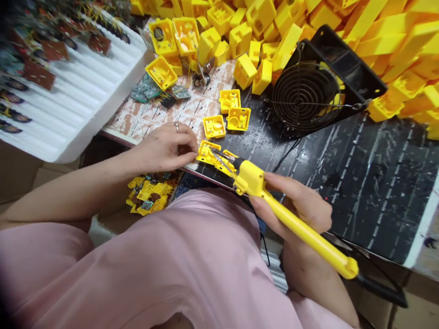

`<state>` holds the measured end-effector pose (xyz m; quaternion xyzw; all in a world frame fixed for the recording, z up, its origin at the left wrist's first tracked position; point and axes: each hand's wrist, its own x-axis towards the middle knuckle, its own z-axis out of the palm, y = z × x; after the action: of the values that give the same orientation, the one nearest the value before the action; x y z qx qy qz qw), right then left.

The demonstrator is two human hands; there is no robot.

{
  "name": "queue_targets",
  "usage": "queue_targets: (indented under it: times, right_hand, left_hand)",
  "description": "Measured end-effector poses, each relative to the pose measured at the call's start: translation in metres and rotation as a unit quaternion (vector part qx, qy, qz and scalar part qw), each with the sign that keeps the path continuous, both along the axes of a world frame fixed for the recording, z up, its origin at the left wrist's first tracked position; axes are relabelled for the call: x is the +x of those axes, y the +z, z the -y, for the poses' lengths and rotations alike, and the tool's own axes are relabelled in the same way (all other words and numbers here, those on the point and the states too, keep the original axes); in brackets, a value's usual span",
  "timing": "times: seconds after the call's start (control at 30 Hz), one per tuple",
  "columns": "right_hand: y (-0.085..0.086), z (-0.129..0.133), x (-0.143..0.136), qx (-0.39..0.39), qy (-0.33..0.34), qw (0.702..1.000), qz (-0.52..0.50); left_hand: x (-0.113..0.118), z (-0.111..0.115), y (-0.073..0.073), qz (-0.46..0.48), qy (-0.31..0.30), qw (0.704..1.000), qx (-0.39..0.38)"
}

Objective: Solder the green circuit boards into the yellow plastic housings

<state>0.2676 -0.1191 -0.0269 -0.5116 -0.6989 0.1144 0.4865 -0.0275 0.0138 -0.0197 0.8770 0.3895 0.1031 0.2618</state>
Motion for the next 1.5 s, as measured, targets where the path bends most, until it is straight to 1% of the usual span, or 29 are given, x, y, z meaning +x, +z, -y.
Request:
queue_targets:
  times: [0.1,0.17,0.3,0.37,0.47,0.63,0.8,0.87,0.93,1.0,1.07,1.17,1.27,1.4,1.5]
  right_hand:
    - [0.001,-0.009,0.003,0.036,0.117,0.992,0.022]
    - [0.001,-0.014,0.005,0.039,0.162,0.986,0.027]
    - [0.003,-0.017,0.006,-0.002,0.166,0.985,0.045]
    - [0.005,-0.017,0.003,0.003,0.171,0.984,0.046]
    - [0.008,-0.020,-0.002,0.017,0.183,0.981,0.063]
    - [0.015,-0.028,-0.005,0.027,0.206,0.973,0.106]
    - [0.028,-0.030,-0.006,0.033,0.255,0.959,0.118]
    - [0.033,-0.027,-0.006,0.004,0.242,0.964,0.114]
    - [0.036,-0.023,-0.005,-0.018,0.197,0.975,0.102]
    - [0.035,-0.018,-0.001,-0.020,0.157,0.983,0.095]
    - [0.030,-0.016,0.003,-0.010,0.144,0.985,0.091]
    - [0.021,-0.015,0.009,0.000,0.140,0.986,0.095]
    - [0.016,-0.016,0.008,0.011,0.142,0.986,0.089]
    - [0.019,-0.020,-0.003,-0.002,0.171,0.981,0.090]
    - [0.024,-0.026,-0.010,-0.005,0.192,0.975,0.113]
  left_hand:
    - [0.005,0.002,0.002,-0.030,0.006,0.999,-0.013]
    - [0.011,0.000,0.007,-0.058,0.006,0.998,-0.021]
    - [0.022,-0.007,0.021,-0.153,-0.010,0.988,-0.034]
    - [0.027,-0.010,0.027,-0.192,-0.017,0.980,-0.047]
    - [0.032,-0.015,0.035,-0.227,-0.035,0.971,-0.066]
    - [0.037,-0.018,0.040,-0.267,-0.054,0.961,-0.054]
    - [0.040,-0.018,0.042,-0.283,-0.046,0.956,-0.061]
    - [0.040,-0.018,0.043,-0.282,-0.045,0.956,-0.063]
    - [0.040,-0.019,0.042,-0.273,-0.049,0.958,-0.069]
    - [0.040,-0.020,0.042,-0.263,-0.052,0.960,-0.077]
    - [0.040,-0.021,0.041,-0.262,-0.048,0.961,-0.080]
    - [0.039,-0.021,0.040,-0.264,-0.042,0.961,-0.076]
    - [0.038,-0.022,0.040,-0.256,-0.053,0.962,-0.075]
    - [0.036,-0.022,0.039,-0.245,-0.072,0.964,-0.074]
    - [0.036,-0.021,0.040,-0.255,-0.070,0.962,-0.070]
